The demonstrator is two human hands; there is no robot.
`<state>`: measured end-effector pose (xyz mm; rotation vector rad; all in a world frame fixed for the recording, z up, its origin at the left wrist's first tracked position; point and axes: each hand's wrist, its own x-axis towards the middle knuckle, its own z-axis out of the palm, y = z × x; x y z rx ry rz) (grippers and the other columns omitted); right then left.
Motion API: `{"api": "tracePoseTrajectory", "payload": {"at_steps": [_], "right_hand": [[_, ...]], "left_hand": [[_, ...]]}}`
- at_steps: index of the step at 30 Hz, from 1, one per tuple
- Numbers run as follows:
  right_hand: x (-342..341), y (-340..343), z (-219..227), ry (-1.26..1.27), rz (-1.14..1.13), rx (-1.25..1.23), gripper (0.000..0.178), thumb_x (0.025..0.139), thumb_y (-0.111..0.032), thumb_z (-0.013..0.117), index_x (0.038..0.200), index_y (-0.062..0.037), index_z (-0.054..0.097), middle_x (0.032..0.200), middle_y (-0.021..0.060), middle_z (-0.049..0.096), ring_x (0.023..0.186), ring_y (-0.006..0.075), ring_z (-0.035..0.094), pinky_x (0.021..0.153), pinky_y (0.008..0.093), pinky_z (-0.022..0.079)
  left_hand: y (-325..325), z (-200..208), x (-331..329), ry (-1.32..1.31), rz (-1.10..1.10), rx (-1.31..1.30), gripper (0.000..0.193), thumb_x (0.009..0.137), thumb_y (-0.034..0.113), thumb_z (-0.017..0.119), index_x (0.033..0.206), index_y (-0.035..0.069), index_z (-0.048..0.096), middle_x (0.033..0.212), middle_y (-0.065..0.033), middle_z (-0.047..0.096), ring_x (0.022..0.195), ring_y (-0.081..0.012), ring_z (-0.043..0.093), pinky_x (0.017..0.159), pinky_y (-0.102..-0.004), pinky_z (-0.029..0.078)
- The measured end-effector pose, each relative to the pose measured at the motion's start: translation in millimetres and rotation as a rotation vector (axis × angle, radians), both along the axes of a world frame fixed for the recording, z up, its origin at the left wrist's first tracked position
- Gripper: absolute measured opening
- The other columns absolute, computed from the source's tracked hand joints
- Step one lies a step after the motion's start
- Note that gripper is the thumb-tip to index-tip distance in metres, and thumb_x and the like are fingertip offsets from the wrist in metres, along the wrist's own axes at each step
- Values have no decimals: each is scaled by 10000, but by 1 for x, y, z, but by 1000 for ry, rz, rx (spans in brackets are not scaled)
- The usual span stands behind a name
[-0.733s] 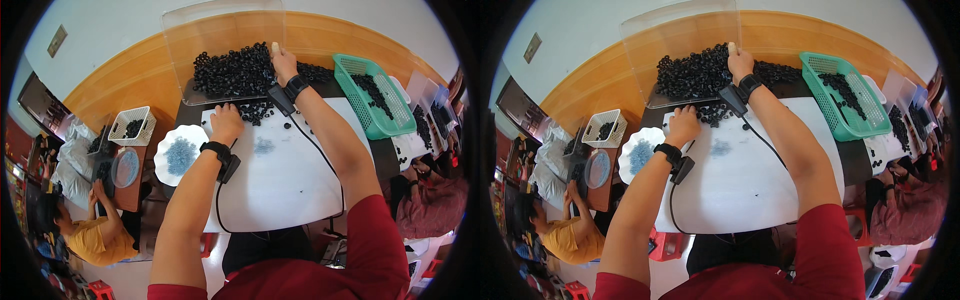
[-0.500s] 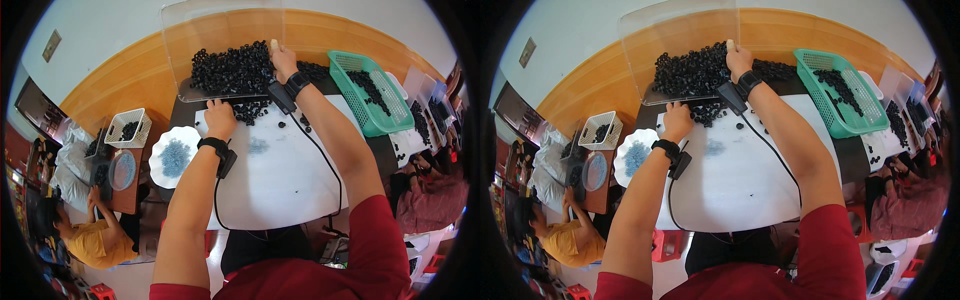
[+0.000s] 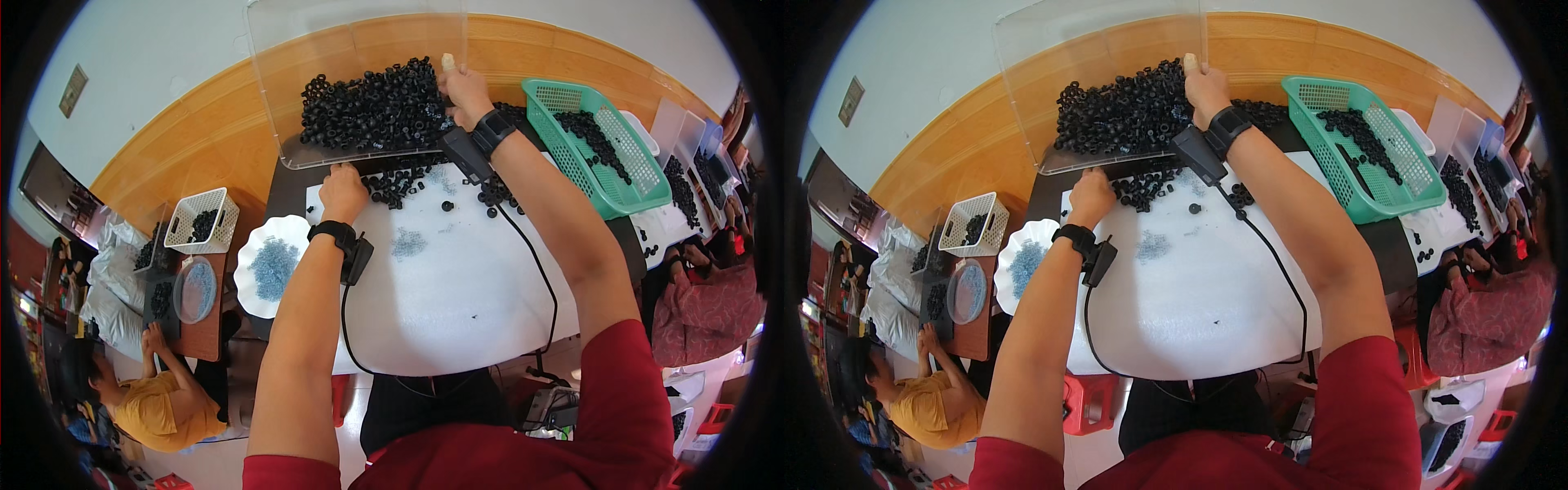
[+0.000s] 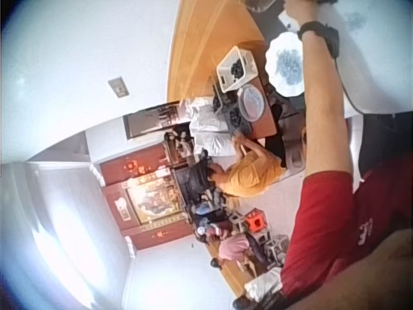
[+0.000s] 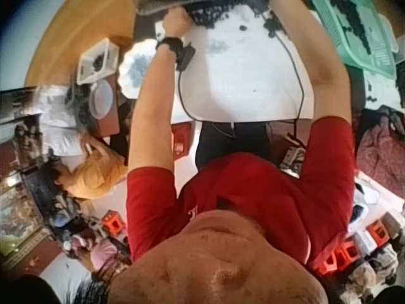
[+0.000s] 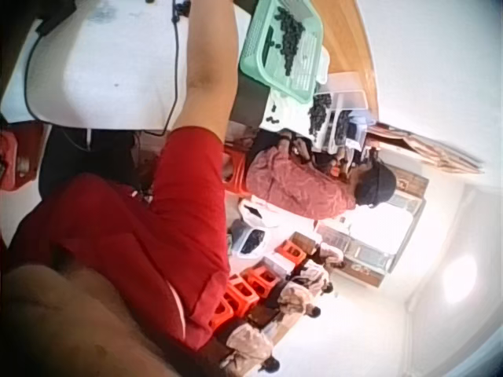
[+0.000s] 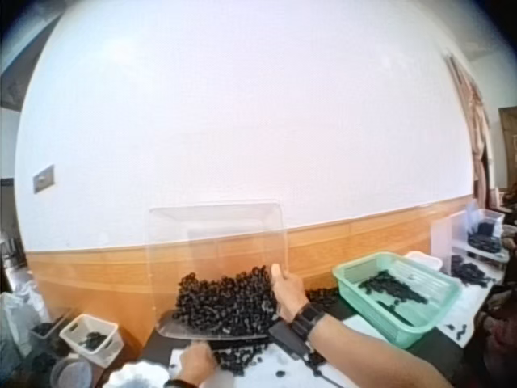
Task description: The person picks up a black plastic component and a spring, inserts the spring, and then presses a small white button into the assembly before placing it on the table.
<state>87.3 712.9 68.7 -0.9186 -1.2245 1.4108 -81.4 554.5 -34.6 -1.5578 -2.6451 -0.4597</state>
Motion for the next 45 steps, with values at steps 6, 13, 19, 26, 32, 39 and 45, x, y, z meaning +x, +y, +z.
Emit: {"api": "tracePoseTrajectory", "payload": {"at_steps": [6, 13, 19, 26, 32, 39, 45], "right_hand": [[4, 1, 8, -15, 52, 46, 434, 927, -464, 531, 1110, -71, 529, 1099, 101, 549, 1047, 245, 518, 832, 555, 411], [5, 5, 13, -33, 77, -21, 437, 939, -442, 512, 1110, -41, 531, 1116, 101, 564, 1071, 256, 519, 896, 590, 375], [9, 1, 15, -18, 67, -62, 367, 948, -386, 492, 1157, -88, 537, 1021, 59, 574, 933, 207, 514, 836, 568, 373], [10, 4, 9, -62, 62, -75, 369, 942, -393, 513, 1165, -99, 523, 1074, 53, 567, 1016, 219, 511, 826, 570, 397], [15, 2, 9, 7, 58, -67, 563, 895, -510, 568, 1248, -82, 475, 1103, 70, 544, 1024, 227, 509, 828, 581, 393], [22, 1, 22, 13, 23, 22, 714, 879, -531, 578, 1394, -98, 338, 1170, 100, 538, 1125, 287, 487, 892, 624, 372], [33, 0, 34, 57, -115, 14, 466, 902, -391, 622, 1110, 26, 625, 1092, 112, 617, 956, 179, 538, 799, 345, 441]], "left_hand": [[12, -5, -5, 9, -7, 13, 297, 779, 88, 575, 1057, -17, 586, 1187, -243, 546, 986, -416, 603, 823, -463, 509], [24, -13, -14, -6, -26, 52, 335, 774, 104, 597, 1087, -16, 606, 1175, -237, 538, 1011, -427, 575, 818, -467, 513], [28, -7, -14, -58, -31, 17, 327, 768, 128, 624, 1074, 13, 630, 1191, -216, 540, 1036, -416, 565, 848, -452, 505], [19, -9, -13, -88, -69, 169, 256, 769, 101, 616, 1009, 16, 650, 1084, -231, 596, 1006, -407, 580, 843, -458, 499], [-2, 7, -16, -161, -171, 196, 248, 792, 82, 563, 1013, 12, 650, 1057, -242, 617, 981, -407, 595, 870, -454, 474], [-4, -16, -29, -211, -170, 206, 301, 860, 178, 502, 1016, -68, 579, 1090, -290, 579, 1020, -450, 554, 904, -494, 437], [24, -28, 6, -228, -245, 227, 360, 889, 212, 488, 1064, -97, 546, 1094, -283, 583, 1074, -440, 515, 991, -478, 362]]}}
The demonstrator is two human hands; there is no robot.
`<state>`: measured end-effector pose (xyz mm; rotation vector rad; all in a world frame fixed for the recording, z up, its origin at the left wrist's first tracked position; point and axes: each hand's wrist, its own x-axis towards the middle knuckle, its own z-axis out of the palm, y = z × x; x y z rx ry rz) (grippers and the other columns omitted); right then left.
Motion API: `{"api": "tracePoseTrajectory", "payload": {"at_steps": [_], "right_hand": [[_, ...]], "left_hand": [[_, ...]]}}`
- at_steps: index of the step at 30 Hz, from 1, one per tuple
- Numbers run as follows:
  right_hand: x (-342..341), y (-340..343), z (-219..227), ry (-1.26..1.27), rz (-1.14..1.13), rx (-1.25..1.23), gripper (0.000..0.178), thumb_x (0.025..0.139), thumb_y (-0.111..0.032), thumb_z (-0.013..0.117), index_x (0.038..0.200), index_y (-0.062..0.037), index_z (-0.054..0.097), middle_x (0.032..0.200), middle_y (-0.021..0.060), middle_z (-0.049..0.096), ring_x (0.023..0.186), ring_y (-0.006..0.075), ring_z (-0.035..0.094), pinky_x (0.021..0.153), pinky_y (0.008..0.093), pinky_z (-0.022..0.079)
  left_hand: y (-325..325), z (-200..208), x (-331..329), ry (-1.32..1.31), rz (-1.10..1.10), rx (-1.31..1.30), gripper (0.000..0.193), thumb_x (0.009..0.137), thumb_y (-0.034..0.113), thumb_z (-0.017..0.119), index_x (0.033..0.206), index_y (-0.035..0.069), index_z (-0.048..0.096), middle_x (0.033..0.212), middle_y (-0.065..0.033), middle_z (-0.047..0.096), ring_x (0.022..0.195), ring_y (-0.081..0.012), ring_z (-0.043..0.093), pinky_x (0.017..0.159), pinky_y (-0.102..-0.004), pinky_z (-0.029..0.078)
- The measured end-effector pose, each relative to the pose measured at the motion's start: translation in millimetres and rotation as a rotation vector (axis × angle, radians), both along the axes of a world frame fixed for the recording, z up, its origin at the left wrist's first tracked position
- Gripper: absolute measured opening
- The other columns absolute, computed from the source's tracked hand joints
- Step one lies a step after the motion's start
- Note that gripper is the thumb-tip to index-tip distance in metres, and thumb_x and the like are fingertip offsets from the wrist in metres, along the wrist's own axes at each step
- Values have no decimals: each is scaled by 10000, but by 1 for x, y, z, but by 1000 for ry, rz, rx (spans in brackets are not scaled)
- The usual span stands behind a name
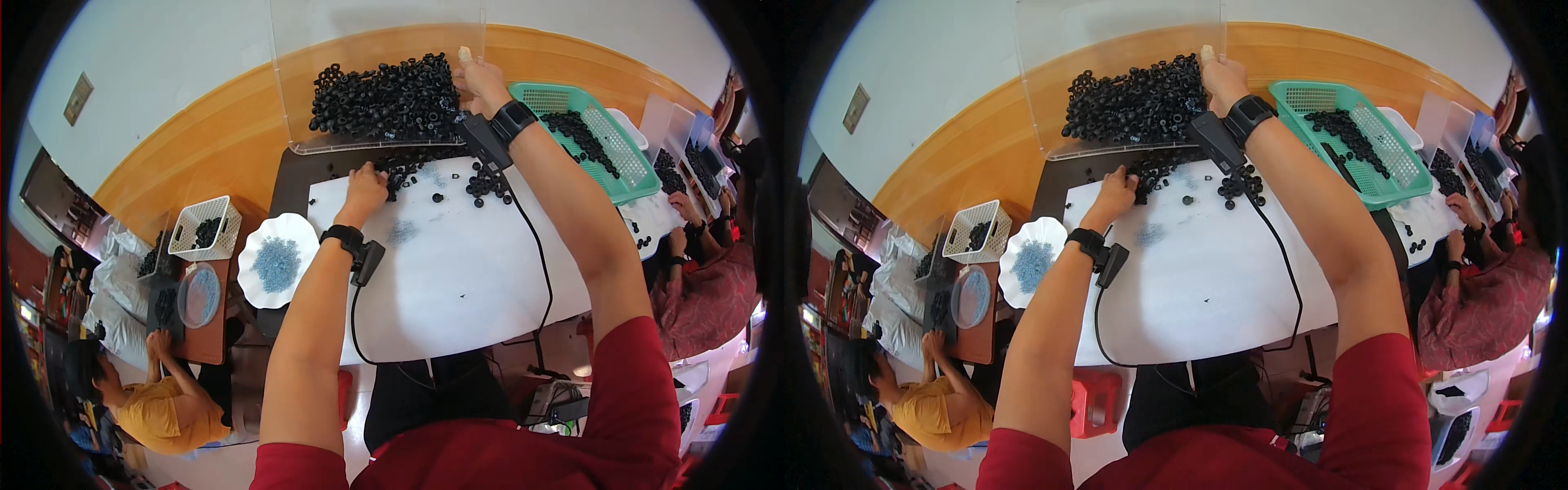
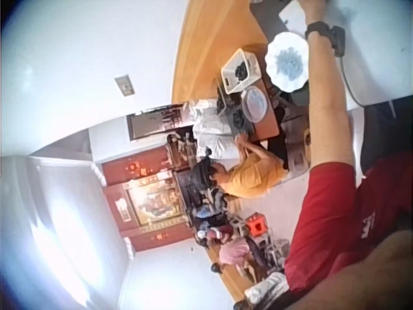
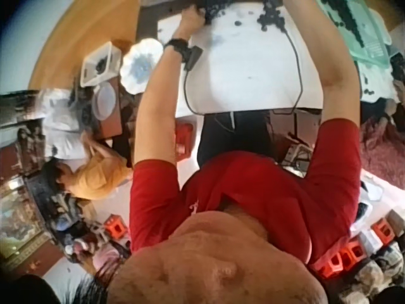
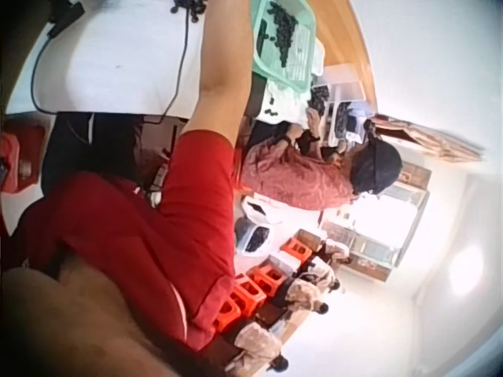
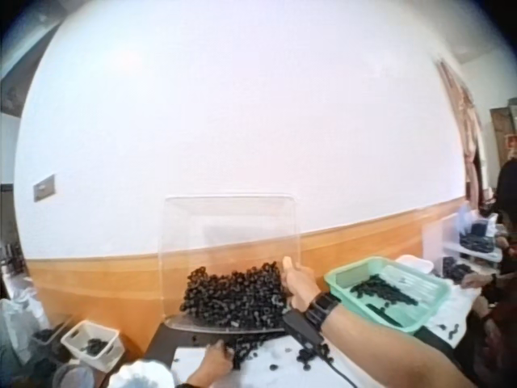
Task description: The person picks up a black plastic component and a spring, inserts the spring, and then presses a small white button into the assembly before placing it on the table.
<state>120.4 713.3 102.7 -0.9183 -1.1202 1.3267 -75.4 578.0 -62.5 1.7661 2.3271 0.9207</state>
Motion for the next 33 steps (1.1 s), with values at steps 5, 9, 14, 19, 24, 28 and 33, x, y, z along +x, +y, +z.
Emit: {"api": "tracePoseTrajectory", "payload": {"at_steps": [5, 9, 14, 19, 24, 28, 33], "right_hand": [[17, -2, 0, 65, -47, 43, 436, 903, -395, 623, 1027, 22, 639, 963, 76, 627, 855, 164, 520, 747, 340, 435], [25, -2, 1, 15, -44, 53, 424, 909, -388, 616, 1041, 15, 634, 971, 75, 629, 858, 165, 526, 757, 341, 442], [19, -3, 0, 52, -26, 24, 382, 908, -376, 622, 989, -4, 645, 918, 53, 615, 819, 145, 506, 732, 344, 429], [28, 5, -7, 23, -45, -6, 377, 899, -370, 637, 975, 0, 649, 909, 43, 612, 816, 140, 505, 726, 331, 426], [31, -3, -4, 108, -6, -40, 333, 902, -320, 644, 988, 2, 651, 917, 27, 615, 818, 122, 507, 734, 303, 423], [30, 0, -1, 35, -27, -21, 334, 914, -314, 627, 1005, 7, 645, 939, 27, 622, 821, 128, 521, 740, 306, 428], [29, -2, 2, 54, -11, -37, 383, 916, -338, 618, 1069, 13, 618, 942, 37, 622, 838, 134, 522, 736, 317, 438]], "left_hand": [[4, 20, 43, -141, -107, -3, 380, 869, 141, 490, 1198, -41, 542, 1139, -264, 569, 1060, -425, 529, 977, -455, 393], [6, 36, 48, -115, 13, -56, 385, 839, 103, 496, 1204, -2, 559, 1192, -263, 544, 1106, -416, 508, 968, -445, 408], [24, 4, 28, 14, 72, -85, 451, 795, 75, 490, 1230, -36, 529, 1305, -226, 489, 1214, -396, 430, 1024, -432, 372], [22, 6, 58, -31, -116, 2, 416, 793, 30, 496, 1200, 0, 578, 1259, -208, 528, 1205, -356, 453, 1019, -419, 386], [6, 34, 66, -249, -188, 43, 383, 787, 4, 495, 1152, 5, 610, 1236, -208, 533, 1160, -377, 473, 971, -436, 411], [14, 23, 46, -95, 40, 122, 371, 808, 35, 502, 1169, -3, 575, 1190, -216, 553, 1109, -390, 499, 957, -425, 411], [33, -3, 25, 121, 358, -72, 475, 884, 283, 515, 1260, -6, 489, 1295, -209, 482, 1170, -380, 447, 1006, -482, 310]]}}
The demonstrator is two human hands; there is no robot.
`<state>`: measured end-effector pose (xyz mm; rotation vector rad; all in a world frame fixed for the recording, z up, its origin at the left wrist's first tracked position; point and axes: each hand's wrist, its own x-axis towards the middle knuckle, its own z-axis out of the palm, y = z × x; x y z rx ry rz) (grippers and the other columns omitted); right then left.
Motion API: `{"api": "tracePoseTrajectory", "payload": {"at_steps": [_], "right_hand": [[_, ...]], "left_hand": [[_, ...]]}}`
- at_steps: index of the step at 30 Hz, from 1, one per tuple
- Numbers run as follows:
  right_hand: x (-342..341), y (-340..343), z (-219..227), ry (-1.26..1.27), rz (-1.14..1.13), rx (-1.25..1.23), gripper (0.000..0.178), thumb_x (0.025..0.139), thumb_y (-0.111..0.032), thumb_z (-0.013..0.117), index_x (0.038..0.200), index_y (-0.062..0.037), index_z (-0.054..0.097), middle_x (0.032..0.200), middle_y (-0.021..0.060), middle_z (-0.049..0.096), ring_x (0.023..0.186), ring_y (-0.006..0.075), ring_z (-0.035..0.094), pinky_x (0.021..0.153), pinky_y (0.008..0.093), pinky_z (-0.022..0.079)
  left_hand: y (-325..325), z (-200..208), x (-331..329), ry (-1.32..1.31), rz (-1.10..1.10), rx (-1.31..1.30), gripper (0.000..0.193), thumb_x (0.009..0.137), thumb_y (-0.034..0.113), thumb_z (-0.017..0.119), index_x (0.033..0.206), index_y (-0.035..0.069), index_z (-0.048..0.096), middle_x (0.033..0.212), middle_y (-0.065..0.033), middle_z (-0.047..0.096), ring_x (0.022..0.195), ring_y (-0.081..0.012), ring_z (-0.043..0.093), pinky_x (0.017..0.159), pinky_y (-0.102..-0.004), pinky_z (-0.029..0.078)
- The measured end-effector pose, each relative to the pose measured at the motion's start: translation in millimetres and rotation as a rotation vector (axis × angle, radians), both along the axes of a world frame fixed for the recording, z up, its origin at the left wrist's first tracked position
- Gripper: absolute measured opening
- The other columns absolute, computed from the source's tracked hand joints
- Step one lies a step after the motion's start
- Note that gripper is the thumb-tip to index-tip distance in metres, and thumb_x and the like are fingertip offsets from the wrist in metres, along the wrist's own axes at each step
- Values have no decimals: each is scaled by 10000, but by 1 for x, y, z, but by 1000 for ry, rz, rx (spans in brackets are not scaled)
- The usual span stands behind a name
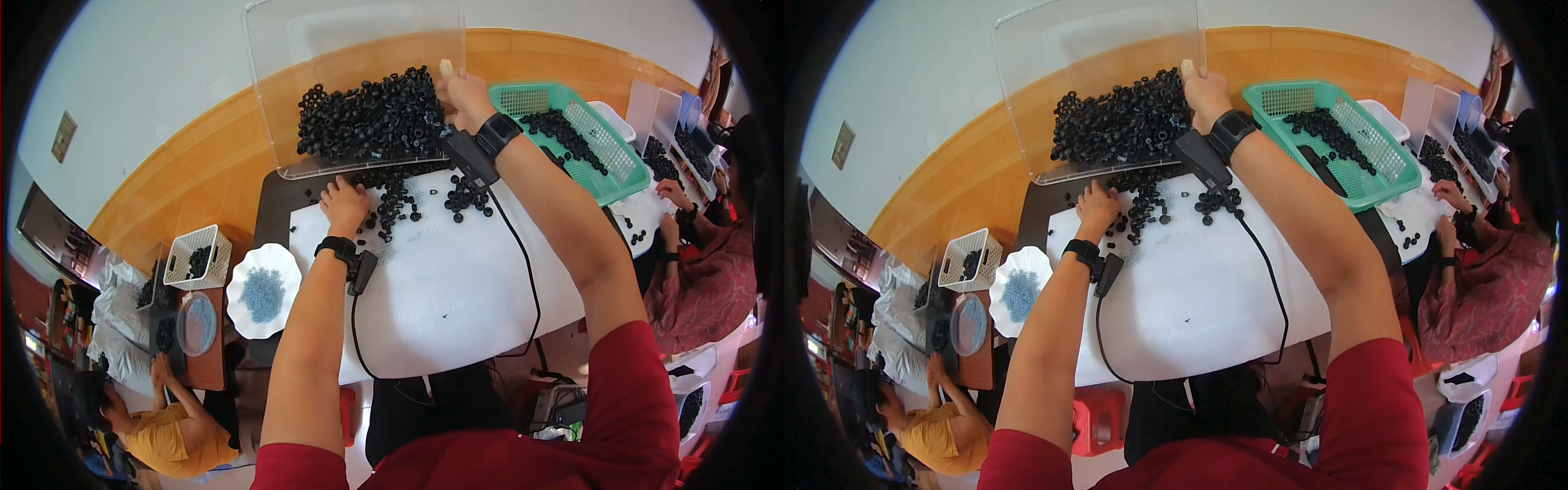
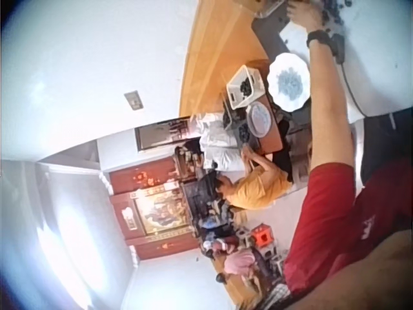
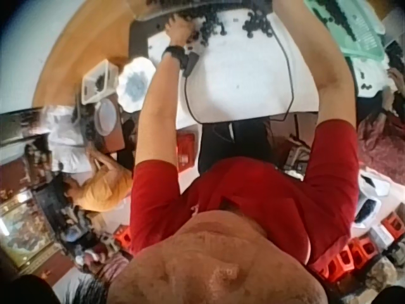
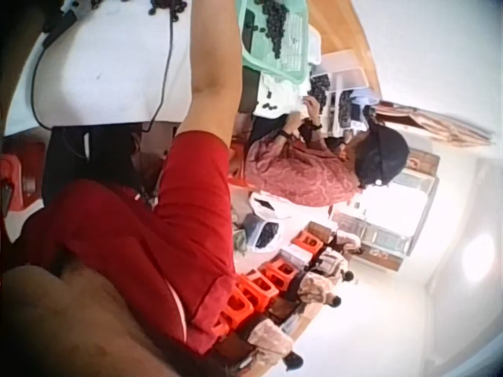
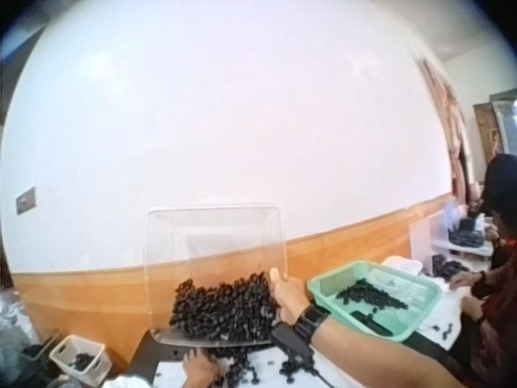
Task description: The person picks up a black plastic component and a spring, inserts the spring, and then presses a small white button into the assembly before placing it on the table.
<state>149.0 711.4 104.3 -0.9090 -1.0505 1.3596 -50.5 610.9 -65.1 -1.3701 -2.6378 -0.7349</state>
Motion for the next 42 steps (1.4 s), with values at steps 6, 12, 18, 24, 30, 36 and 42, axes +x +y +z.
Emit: {"api": "tracePoseTrajectory", "payload": {"at_steps": [6, 12, 18, 24, 30, 36, 42], "right_hand": [[7, 10, -6, -48, 171, 16, 633, 890, -518, 569, 1310, -71, 412, 1219, 96, 532, 1163, 264, 478, 898, 614, 367], [-2, -2, -3, 64, 40, -32, 300, 921, -359, 606, 794, -94, 543, 643, -49, 437, 546, 82, 354, 499, 245, 286], [12, 29, -17, -115, 139, -19, 618, 910, -492, 550, 1310, -43, 407, 1281, 139, 500, 1234, 302, 438, 957, 659, 307], [-1, 14, -10, 65, -33, -93, 272, 904, -343, 635, 864, -87, 551, 644, -49, 443, 559, 96, 364, 523, 270, 297], [13, 25, -21, -101, 143, -20, 554, 912, -467, 562, 1245, -38, 454, 1216, 113, 543, 1177, 286, 478, 941, 638, 339], [6, 16, -28, -19, 127, -19, 508, 907, -479, 566, 1174, -50, 508, 1148, 87, 566, 1127, 267, 504, 893, 610, 377], [-3, 20, -35, -48, 80, 5, 477, 928, -390, 577, 1149, 33, 575, 977, 71, 609, 872, 167, 533, 768, 353, 453]], "left_hand": [[15, -6, 4, -42, -226, 47, 401, 885, 298, 503, 1169, 20, 555, 1157, -213, 564, 1093, -374, 503, 944, -484, 364], [2, 5, 29, -177, -405, 368, 260, 872, 134, 504, 1062, 12, 633, 1034, -224, 618, 945, -399, 582, 869, -460, 460], [-6, 30, 22, -134, -199, 247, 314, 804, 96, 572, 1110, 40, 618, 1228, -235, 512, 1118, -413, 479, 921, -465, 420], [-20, -4, -43, 124, 311, 103, 466, 841, 335, 580, 1253, 119, 558, 1350, -223, 414, 1240, -442, 343, 1025, -550, 245], [-21, 2, -51, 8, 164, -79, 444, 896, 355, 504, 1255, 101, 572, 1343, -125, 475, 1287, -424, 342, 1072, -555, 179], [-22, -5, -58, 13, 54, -77, 478, 911, 347, 474, 1256, 24, 547, 1386, -141, 444, 1317, -426, 313, 1086, -557, 173], [-17, -19, -29, 131, -193, -32, 529, 914, 358, 456, 1313, 11, 469, 1450, -182, 356, 1340, -463, 254, 1102, -530, 179]]}}
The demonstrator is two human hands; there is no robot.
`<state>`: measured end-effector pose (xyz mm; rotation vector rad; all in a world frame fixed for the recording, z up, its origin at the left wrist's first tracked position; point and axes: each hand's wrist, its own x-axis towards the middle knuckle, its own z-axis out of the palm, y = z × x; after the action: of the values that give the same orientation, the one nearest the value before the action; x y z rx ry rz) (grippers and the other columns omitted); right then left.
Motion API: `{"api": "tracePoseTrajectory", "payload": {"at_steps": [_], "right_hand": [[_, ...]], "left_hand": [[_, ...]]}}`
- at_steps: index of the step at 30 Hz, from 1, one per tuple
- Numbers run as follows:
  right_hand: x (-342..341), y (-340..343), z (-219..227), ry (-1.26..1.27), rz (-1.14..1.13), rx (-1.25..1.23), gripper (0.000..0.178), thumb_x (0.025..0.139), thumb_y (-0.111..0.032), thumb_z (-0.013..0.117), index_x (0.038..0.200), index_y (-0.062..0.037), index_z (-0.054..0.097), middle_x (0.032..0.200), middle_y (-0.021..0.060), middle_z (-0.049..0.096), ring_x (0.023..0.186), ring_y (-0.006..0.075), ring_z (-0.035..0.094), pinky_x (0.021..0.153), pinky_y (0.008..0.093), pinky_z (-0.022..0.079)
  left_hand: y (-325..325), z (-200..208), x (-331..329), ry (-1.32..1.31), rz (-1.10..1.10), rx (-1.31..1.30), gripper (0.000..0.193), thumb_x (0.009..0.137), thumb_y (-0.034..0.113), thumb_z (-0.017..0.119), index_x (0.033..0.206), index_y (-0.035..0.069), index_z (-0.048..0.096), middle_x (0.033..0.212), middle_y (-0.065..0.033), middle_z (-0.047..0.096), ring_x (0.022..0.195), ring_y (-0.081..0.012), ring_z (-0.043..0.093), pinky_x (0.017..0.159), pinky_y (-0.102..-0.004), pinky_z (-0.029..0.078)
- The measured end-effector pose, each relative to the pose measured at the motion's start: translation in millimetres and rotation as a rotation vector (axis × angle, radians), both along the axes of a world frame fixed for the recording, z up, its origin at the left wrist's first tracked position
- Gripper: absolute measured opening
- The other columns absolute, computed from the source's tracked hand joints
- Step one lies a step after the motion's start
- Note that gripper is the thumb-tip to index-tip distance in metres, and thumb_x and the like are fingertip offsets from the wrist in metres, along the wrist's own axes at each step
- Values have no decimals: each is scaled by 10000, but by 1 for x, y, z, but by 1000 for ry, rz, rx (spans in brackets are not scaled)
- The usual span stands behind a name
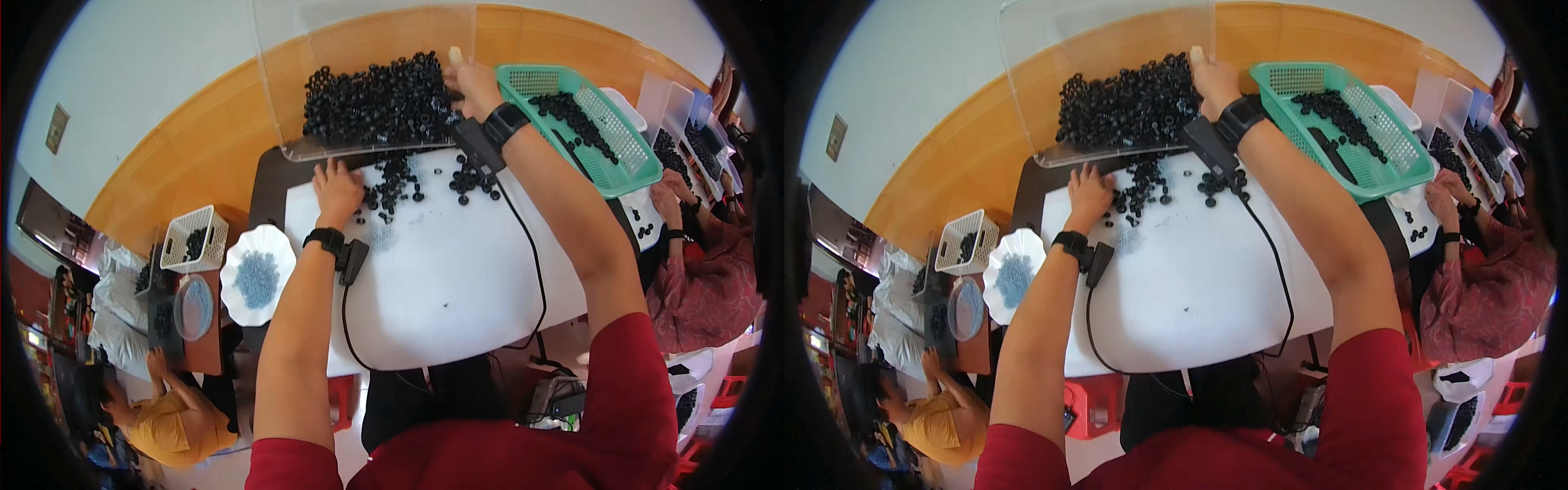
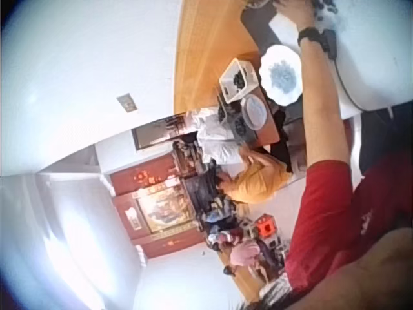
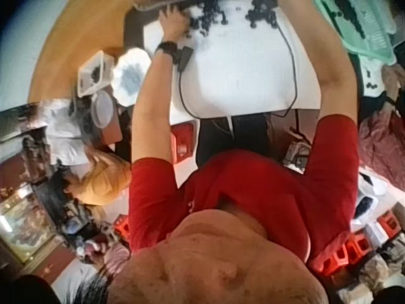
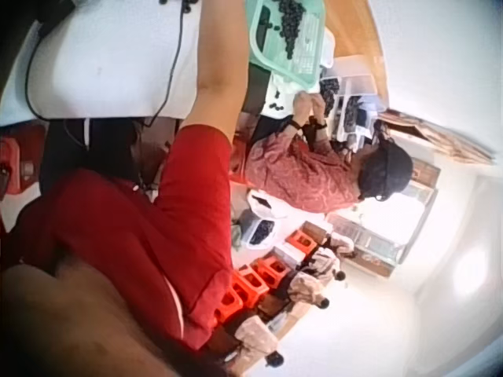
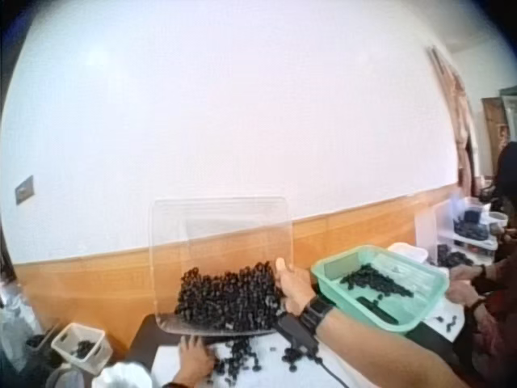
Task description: The person picks up a black plastic component and a spring, inserts the spring, and then presses a small white button into the assembly before placing it on the table.
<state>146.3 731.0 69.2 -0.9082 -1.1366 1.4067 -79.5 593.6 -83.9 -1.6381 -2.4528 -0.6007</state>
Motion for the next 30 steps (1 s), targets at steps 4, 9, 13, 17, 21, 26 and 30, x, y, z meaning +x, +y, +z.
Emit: {"api": "tracePoseTrajectory", "payload": {"at_steps": [4, 9, 13, 17, 21, 26, 30], "right_hand": [[3, 18, -8, 33, -13, 47, 612, 897, -412, 616, 1313, 17, 484, 1306, 131, 523, 1159, 227, 487, 925, 402, 406], [1, 17, -9, 38, -113, 42, 516, 887, -386, 643, 1201, 12, 554, 1136, 103, 587, 998, 194, 532, 835, 362, 432], [2, 0, 1, 50, -62, 48, 346, 896, -357, 643, 944, -15, 617, 791, 12, 579, 680, 127, 490, 616, 294, 402], [1, -4, 5, 89, -61, 38, 318, 898, -352, 643, 810, -52, 583, 648, -42, 473, 559, 92, 375, 524, 276, 318], [2, -2, 7, 84, -52, 23, 307, 910, -348, 628, 823, -56, 585, 664, -36, 479, 569, 86, 383, 522, 265, 312], [3, 5, 6, 99, -45, 1, 295, 915, -341, 621, 862, -53, 588, 672, -34, 487, 584, 87, 397, 538, 252, 332], [1, 24, 0, 83, -116, 7, 342, 899, -369, 636, 893, -30, 593, 685, -22, 506, 599, 106, 415, 564, 265, 355]], "left_hand": [[2, 5, 25, -16, -122, -8, 517, 907, 340, 475, 1306, 11, 469, 1436, -194, 366, 1336, -473, 252, 1095, -530, 203], [4, 26, 34, -17, -164, -30, 378, 848, 269, 595, 1168, 68, 594, 1259, -208, 489, 1194, -429, 407, 1014, -492, 332], [13, 27, 20, -24, -106, -37, 340, 787, 251, 674, 1099, 124, 629, 1175, -179, 555, 1132, -395, 467, 948, -478, 399], [27, 16, 13, -150, -112, -2, 256, 777, 201, 660, 1025, 141, 632, 1083, -141, 606, 1099, -378, 494, 940, -473, 400], [39, 11, 15, -140, -104, 37, 163, 770, 138, 625, 933, 130, 625, 1053, -130, 613, 1102, -367, 488, 947, -459, 381], [49, 14, 14, -211, -112, -2, 155, 743, 82, 611, 888, 136, 628, 1081, -139, 601, 1138, -368, 460, 955, -455, 359], [61, 16, 15, -275, -123, 42, 139, 709, 62, 617, 826, 137, 624, 1019, -141, 622, 1081, -359, 511, 917, -432, 389]]}}
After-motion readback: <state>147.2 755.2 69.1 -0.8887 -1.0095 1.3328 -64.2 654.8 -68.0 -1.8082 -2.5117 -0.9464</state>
